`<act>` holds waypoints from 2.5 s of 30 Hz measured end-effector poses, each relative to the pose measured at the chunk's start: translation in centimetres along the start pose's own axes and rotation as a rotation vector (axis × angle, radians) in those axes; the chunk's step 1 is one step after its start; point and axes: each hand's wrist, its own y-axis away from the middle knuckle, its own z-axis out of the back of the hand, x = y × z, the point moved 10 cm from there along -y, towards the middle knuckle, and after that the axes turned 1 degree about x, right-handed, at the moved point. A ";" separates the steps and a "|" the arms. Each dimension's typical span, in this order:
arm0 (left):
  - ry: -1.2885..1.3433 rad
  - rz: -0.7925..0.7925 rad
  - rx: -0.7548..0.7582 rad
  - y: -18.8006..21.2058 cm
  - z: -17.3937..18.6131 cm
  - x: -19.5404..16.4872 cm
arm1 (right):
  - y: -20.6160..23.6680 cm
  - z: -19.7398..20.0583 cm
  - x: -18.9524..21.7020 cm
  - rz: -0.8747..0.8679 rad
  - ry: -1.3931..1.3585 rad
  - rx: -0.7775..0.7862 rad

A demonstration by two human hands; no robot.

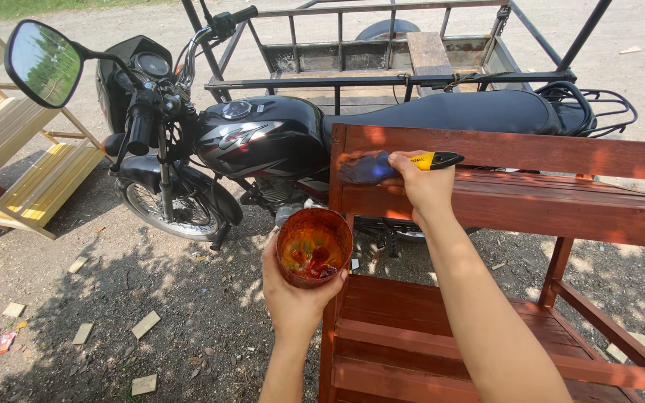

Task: The person applies reddish-brown paint to a wooden shelving unit using a paintbrush. They hold a small container of paint in one hand and brush the slats and frame of the unit, moving around the piece to cover different sections.

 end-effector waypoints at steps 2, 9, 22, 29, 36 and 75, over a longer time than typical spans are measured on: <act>0.026 0.023 0.005 -0.1 0.2 0.2 | -0.3 -1.5 1.5 0.174 -0.033 0.122; -0.033 -0.036 0.002 -0.2 0.1 -0.4 | 0.6 -1.5 4.3 0.527 0.397 0.145; 0.010 -0.050 -0.011 0.1 1.0 -1.0 | 1.1 -2.6 3.2 0.551 0.344 0.089; 0.158 -0.043 0.048 0.7 -2.3 -1.7 | 1.5 12.9 7.0 0.599 0.463 -0.090; 0.201 -0.084 0.179 2.9 -10.1 -5.9 | 3.9 30.9 10.7 0.681 0.610 -0.349; 0.025 -0.114 -0.042 4.2 -7.0 -6.3 | -2.6 16.6 8.8 0.501 0.426 0.121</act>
